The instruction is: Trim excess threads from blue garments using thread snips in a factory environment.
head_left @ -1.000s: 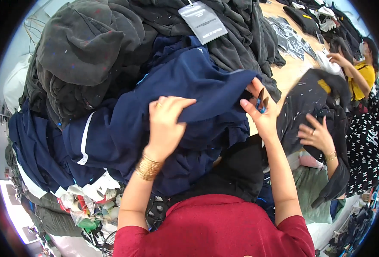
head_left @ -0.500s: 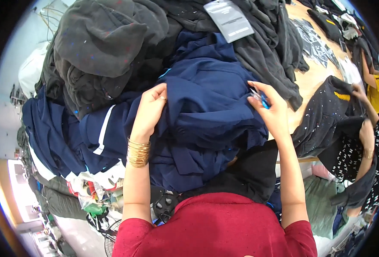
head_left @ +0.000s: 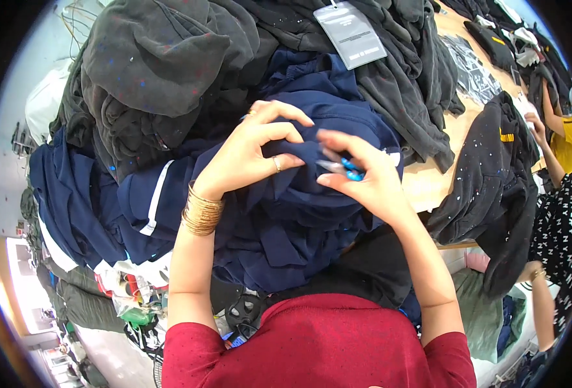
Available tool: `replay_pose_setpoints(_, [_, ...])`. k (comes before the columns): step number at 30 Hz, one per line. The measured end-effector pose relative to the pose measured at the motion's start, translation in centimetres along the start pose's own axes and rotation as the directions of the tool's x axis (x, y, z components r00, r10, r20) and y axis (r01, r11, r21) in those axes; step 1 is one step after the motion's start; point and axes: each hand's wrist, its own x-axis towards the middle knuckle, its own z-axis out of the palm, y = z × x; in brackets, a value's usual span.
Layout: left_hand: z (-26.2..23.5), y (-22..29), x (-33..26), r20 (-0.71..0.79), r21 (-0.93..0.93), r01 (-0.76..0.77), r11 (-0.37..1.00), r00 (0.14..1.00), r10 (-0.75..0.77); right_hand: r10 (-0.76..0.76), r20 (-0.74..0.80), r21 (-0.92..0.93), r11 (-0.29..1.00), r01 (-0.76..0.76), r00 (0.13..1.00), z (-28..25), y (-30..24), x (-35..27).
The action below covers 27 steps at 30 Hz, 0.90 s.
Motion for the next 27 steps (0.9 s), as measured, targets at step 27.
replay_pose_setpoints(27, [-0.2, 2.6, -5.4, -0.613, 0.334, 0.325, 0.885, 0.788, -0.058, 0.008, 0.305, -0.306, 0.948, 0.09, 0.952, -1.5, -3.9, -4.4])
